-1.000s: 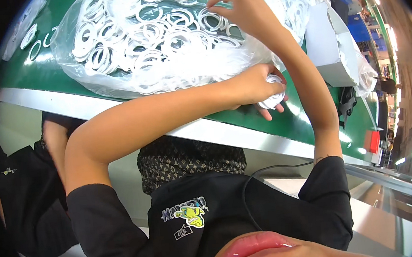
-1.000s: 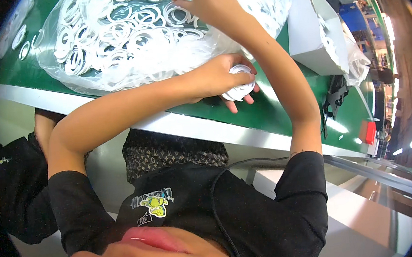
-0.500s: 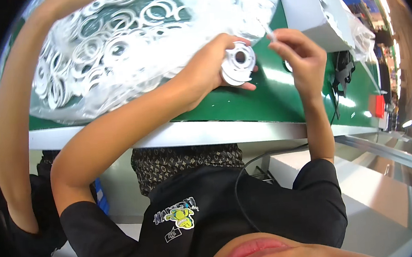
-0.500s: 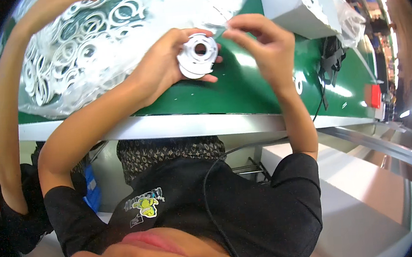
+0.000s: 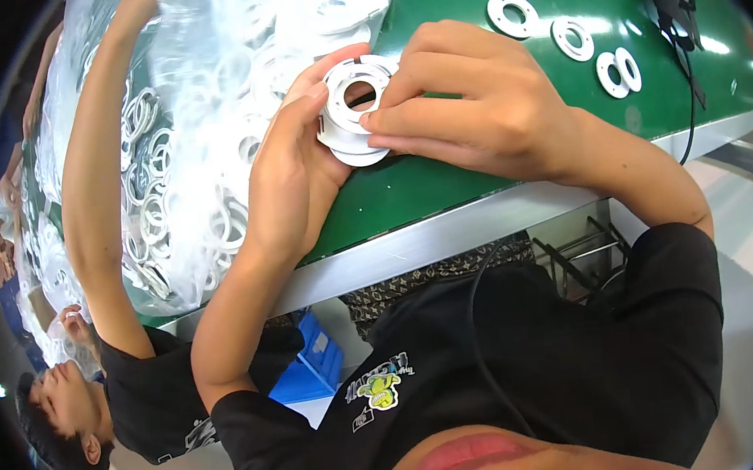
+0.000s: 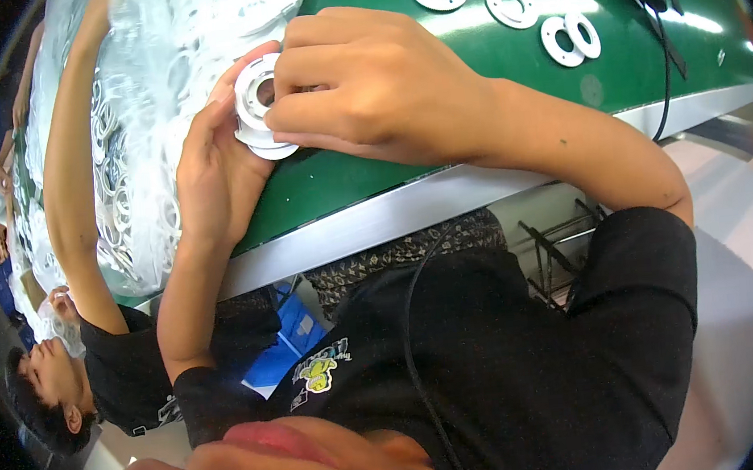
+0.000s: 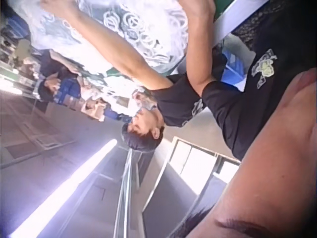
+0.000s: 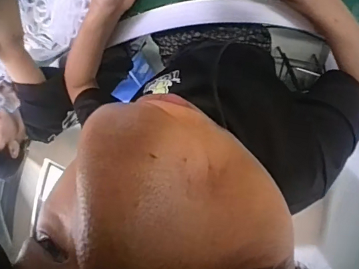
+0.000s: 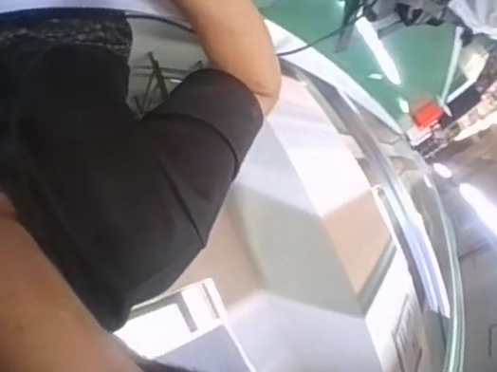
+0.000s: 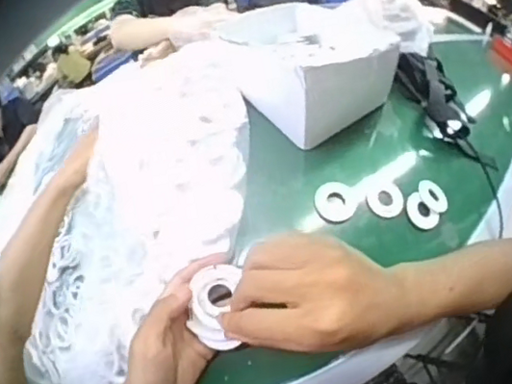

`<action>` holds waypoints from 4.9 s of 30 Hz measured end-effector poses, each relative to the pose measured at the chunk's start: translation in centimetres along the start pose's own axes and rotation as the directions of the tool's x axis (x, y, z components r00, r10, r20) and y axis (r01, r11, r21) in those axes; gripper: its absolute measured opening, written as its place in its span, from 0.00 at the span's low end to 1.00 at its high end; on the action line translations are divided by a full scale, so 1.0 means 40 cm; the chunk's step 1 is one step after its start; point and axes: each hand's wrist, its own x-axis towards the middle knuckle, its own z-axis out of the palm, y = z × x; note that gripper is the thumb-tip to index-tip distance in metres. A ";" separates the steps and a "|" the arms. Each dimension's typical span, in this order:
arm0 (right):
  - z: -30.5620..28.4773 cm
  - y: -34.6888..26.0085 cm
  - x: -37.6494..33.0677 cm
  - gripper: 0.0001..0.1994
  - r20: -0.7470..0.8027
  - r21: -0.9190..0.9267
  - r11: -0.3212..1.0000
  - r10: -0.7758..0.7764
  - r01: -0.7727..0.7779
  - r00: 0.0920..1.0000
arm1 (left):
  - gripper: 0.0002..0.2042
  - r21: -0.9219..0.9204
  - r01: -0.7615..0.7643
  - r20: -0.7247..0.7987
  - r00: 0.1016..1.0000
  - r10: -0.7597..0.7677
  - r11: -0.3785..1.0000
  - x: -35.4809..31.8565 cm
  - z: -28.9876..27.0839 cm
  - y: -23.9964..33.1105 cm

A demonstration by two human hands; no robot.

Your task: Sorting and assembling white plastic light fixture components on a factory assembly line.

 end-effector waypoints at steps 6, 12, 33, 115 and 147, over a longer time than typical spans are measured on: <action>0.016 -0.004 0.001 0.10 -0.048 0.018 0.998 -0.054 0.055 0.997 | 0.20 0.081 -0.016 -0.015 1.000 0.017 0.997 -0.012 0.000 -0.011; 0.014 -0.018 -0.005 0.10 0.015 0.021 0.999 -0.047 0.046 0.999 | 0.19 0.272 -0.023 -0.018 0.999 0.028 0.962 -0.015 -0.005 -0.018; -0.030 -0.006 0.037 0.07 0.105 0.277 0.889 0.348 -0.364 0.931 | 0.17 0.264 -0.118 0.052 0.993 0.108 0.957 -0.028 0.000 -0.030; -0.012 -0.028 0.032 0.09 0.377 0.394 0.671 0.504 -0.628 0.777 | 0.11 0.504 -0.317 0.100 0.945 0.311 0.803 -0.014 -0.067 -0.029; -0.022 -0.015 -0.009 0.19 0.492 0.384 0.489 0.609 -0.783 0.622 | 0.20 0.457 -0.223 0.040 0.972 0.231 0.861 -0.033 -0.061 -0.008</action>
